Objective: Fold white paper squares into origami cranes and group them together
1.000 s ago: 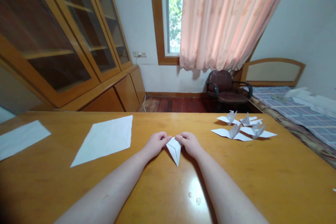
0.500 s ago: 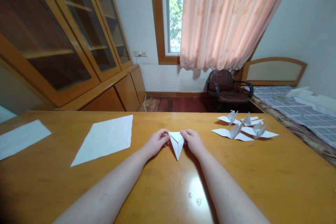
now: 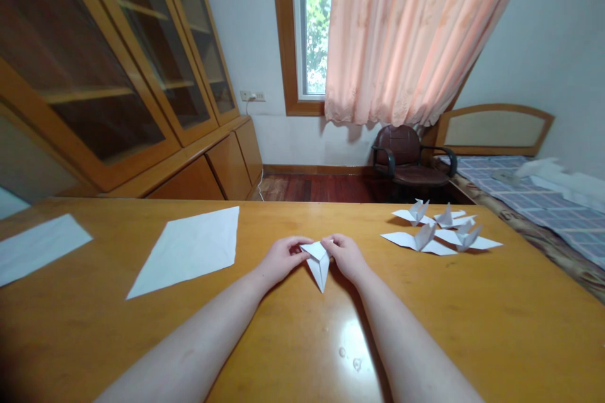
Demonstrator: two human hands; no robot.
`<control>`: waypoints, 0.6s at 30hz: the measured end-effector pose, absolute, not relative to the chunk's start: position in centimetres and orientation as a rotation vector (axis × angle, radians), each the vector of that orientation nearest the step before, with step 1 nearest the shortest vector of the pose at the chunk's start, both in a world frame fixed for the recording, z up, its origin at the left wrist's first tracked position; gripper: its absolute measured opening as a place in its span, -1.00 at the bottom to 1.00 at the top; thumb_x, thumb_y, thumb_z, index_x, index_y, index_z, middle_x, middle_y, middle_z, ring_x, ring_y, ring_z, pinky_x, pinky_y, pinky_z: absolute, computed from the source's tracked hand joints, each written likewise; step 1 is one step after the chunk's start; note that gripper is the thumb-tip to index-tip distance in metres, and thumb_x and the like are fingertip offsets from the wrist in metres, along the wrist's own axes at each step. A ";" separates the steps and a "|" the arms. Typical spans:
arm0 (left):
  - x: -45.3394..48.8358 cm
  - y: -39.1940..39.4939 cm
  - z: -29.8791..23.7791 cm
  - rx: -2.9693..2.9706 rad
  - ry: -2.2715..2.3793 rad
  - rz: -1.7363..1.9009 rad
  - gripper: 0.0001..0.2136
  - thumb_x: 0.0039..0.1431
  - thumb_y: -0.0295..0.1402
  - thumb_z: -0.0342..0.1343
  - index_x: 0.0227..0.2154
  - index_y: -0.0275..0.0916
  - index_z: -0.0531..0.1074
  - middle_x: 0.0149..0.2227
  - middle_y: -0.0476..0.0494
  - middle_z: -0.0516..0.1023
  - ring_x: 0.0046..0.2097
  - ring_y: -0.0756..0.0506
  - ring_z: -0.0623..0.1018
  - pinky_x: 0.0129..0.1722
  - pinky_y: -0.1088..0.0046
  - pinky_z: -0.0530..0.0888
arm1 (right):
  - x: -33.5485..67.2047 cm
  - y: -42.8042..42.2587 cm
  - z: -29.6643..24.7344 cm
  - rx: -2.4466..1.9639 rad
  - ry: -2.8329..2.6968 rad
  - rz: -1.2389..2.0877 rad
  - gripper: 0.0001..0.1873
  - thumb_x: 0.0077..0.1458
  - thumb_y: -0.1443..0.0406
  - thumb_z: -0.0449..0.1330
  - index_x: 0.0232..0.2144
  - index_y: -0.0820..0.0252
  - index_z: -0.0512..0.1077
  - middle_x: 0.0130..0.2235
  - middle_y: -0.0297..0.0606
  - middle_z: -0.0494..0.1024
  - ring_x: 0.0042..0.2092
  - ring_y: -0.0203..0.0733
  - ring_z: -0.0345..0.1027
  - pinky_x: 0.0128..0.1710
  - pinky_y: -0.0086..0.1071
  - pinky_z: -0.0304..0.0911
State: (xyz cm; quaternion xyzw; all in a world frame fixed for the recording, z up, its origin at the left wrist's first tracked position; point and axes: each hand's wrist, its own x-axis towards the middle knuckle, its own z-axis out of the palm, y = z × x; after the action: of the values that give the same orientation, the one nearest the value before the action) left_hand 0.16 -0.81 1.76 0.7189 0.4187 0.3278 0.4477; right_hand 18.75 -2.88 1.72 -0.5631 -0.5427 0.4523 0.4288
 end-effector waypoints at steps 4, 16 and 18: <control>0.0 -0.7 1.8 1.759 1.054 0.846 -0.79 0.00 -0.33 0.12 -0.29 -0.24 0.54 -0.28 -0.11 0.59 -0.26 -0.09 0.52 -0.21 0.41 0.41 | 18.6 -2.9 1.8 -1.337 -1.332 1.192 -0.63 -0.08 0.03 0.17 -0.47 0.25 0.43 -0.54 -0.36 0.38 -0.47 -0.30 0.19 -0.44 -0.43 0.08; -0.2 -0.3 1.6 1.607 1.106 0.894 -0.74 0.05 -0.21 0.05 -0.42 -0.31 0.51 -0.40 -0.11 0.55 -0.30 -0.10 0.48 -0.28 0.42 0.35 | 18.6 -2.9 1.4 -1.370 -1.479 1.147 -0.67 -0.11 0.06 0.22 -0.51 0.24 0.40 -0.53 -0.35 0.39 -0.46 -0.30 0.20 -0.44 -0.43 0.09; -0.2 -0.1 1.2 1.523 1.066 0.897 -0.74 0.05 -0.21 0.04 -0.43 -0.32 0.49 -0.41 -0.11 0.53 -0.32 -0.09 0.47 -0.30 0.42 0.35 | 18.6 -2.9 1.5 -1.400 -1.479 1.135 -0.67 -0.10 0.06 0.20 -0.53 0.24 0.39 -0.56 -0.37 0.37 -0.49 -0.32 0.17 -0.46 -0.43 0.07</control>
State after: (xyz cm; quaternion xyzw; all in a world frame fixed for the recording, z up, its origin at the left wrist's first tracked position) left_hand -0.17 -0.10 1.21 0.6334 0.4433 0.3731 0.5129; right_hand 18.56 -2.94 1.52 -0.5519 -0.5829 0.4476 0.3941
